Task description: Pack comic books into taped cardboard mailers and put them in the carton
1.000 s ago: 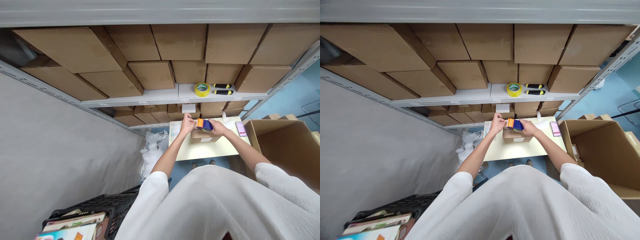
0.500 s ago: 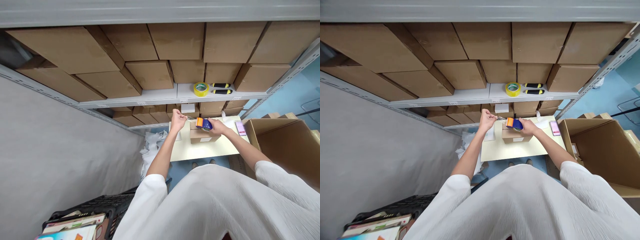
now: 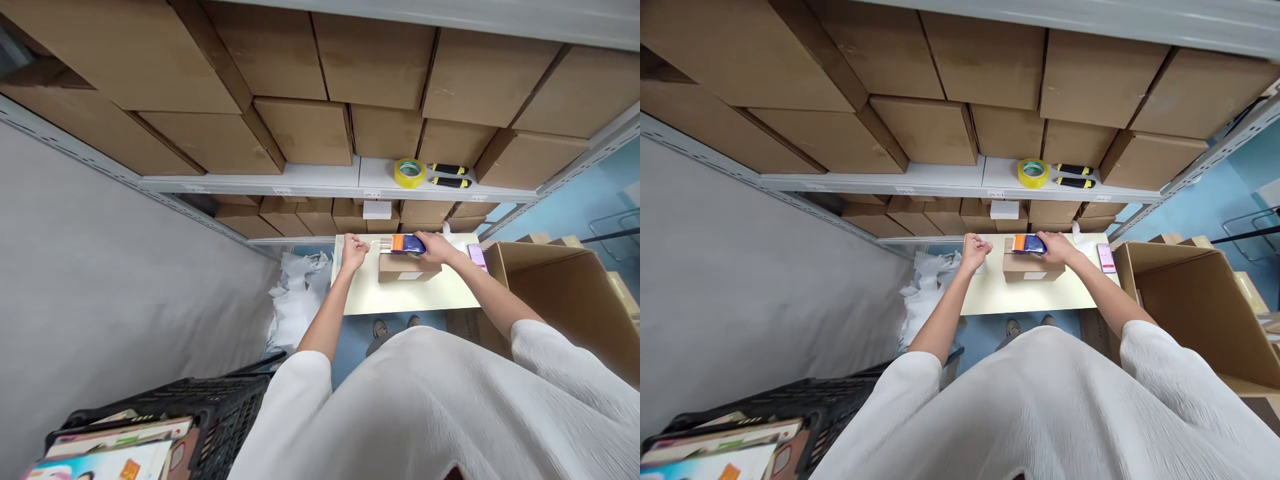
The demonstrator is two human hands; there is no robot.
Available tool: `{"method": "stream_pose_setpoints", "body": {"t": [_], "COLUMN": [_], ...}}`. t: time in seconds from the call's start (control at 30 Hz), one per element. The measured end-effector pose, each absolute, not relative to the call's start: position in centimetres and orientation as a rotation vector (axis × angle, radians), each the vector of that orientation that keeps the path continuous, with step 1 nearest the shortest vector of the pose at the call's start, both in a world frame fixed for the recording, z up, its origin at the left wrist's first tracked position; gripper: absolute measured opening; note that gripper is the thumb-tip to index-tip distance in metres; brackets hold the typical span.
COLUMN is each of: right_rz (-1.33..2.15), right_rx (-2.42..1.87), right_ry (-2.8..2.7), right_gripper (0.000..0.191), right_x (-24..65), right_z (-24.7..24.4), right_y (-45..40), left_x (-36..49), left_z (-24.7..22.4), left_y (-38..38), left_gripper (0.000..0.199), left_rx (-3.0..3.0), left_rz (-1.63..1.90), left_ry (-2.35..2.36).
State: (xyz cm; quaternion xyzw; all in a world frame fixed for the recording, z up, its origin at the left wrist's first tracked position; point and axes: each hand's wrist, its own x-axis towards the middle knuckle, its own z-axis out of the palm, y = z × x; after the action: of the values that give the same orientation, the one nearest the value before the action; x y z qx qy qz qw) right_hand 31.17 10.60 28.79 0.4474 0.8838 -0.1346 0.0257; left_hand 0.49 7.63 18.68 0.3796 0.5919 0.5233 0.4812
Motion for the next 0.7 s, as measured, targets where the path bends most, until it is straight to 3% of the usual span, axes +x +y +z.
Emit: {"method": "stream_pose_setpoints", "body": {"t": [0.3, 0.7], "right_rz": [-0.293, -0.241], "right_rx": [1.273, 1.308], "right_ry": [2.684, 2.621], "right_gripper": [0.066, 0.067], "right_x": [29.7, 29.1], "right_z": [29.5, 29.9], "right_y": [11.6, 11.8], "left_x": [1.7, 2.5], "left_z": [14.8, 13.4], "left_y": [6.5, 7.9], "left_gripper": [0.043, 0.042], "left_rx": [0.755, 0.689], "left_rz": [1.285, 1.235], "left_ry": [1.469, 1.478]}}
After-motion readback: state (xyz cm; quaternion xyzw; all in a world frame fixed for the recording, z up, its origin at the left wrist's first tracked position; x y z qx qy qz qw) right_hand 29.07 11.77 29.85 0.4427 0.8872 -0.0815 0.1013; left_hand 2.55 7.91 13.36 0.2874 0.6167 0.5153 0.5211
